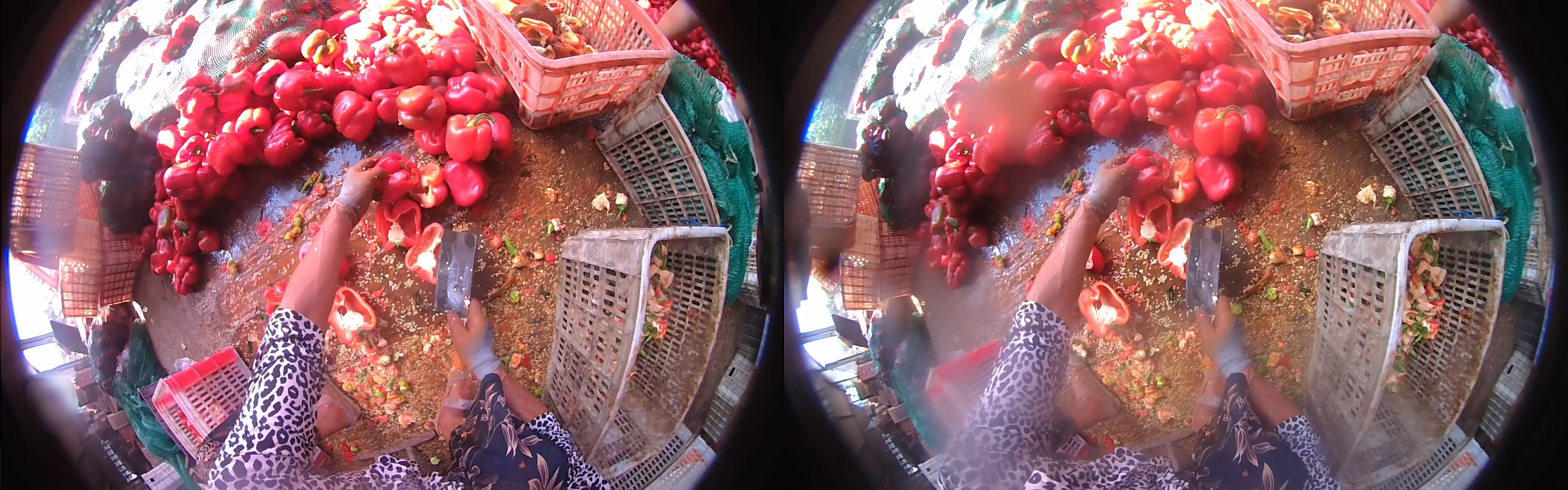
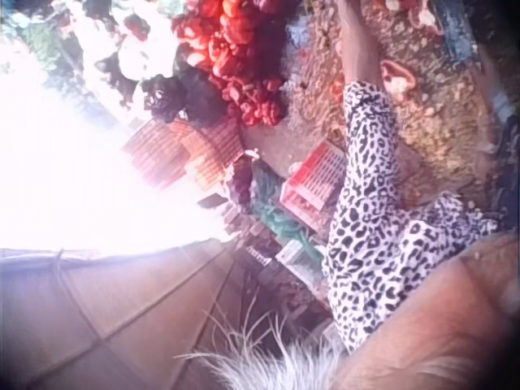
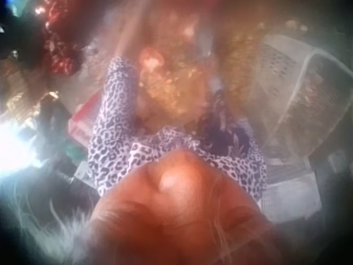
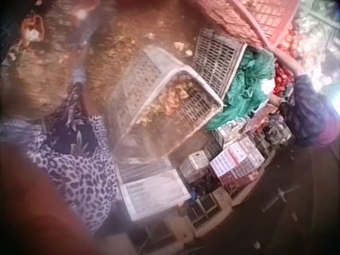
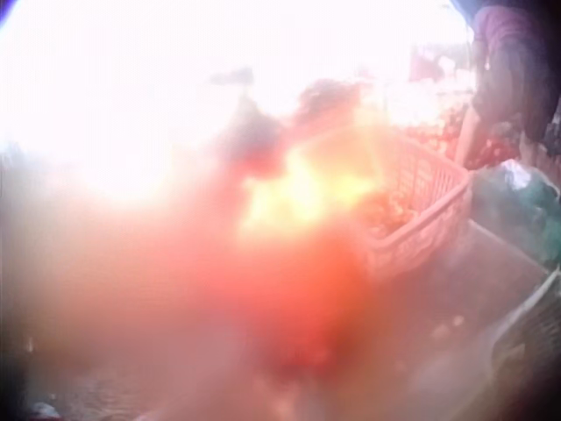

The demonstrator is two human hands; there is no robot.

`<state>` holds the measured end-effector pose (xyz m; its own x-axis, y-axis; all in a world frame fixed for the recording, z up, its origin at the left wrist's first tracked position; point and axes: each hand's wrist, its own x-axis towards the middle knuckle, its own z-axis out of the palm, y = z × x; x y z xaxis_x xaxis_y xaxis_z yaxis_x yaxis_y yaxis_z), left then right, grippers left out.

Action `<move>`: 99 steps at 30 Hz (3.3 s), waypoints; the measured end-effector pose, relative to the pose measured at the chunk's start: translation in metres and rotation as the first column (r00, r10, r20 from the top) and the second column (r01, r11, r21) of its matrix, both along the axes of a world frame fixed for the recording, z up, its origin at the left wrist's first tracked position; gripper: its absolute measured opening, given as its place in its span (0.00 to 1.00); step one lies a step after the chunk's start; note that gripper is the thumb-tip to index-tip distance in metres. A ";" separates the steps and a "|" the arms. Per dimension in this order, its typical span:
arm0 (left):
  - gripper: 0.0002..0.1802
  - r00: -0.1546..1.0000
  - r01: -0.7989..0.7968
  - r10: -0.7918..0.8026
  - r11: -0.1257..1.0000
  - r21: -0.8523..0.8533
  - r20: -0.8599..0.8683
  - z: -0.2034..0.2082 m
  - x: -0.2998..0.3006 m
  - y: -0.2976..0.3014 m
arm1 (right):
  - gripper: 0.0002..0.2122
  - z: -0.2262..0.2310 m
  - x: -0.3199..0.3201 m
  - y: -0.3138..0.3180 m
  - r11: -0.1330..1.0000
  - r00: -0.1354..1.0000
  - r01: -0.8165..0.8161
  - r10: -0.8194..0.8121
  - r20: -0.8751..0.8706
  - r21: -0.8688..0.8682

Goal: The person trims and sorts red bell peppers by hand and using a cleaver, placing them into plastic baskets while sitting on the ground.

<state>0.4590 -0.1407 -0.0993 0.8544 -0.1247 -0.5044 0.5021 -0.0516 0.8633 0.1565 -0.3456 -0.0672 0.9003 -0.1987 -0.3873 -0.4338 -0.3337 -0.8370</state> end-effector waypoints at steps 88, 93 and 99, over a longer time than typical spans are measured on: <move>0.23 0.769 -0.639 0.639 0.763 -0.097 -0.036 0.066 -0.170 -0.028 | 0.15 0.068 0.046 0.007 0.881 0.746 -0.008 0.321 0.584 -0.473; 0.31 0.864 -0.481 0.500 0.855 -0.193 0.064 0.075 -0.203 -0.023 | 0.16 0.087 0.056 0.034 0.803 0.703 -0.079 0.465 0.539 -0.590; 0.31 0.871 -0.360 0.229 0.900 0.247 0.434 0.009 -0.215 0.006 | 0.13 0.046 0.054 0.044 0.656 0.790 -0.322 0.584 0.189 -0.683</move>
<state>0.2438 -0.1344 -0.0903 0.9577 0.2711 -0.0966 0.1674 -0.2519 0.9532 0.2107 -0.3014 -0.0216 0.9771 0.2102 0.0320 0.2023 -0.8725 -0.4448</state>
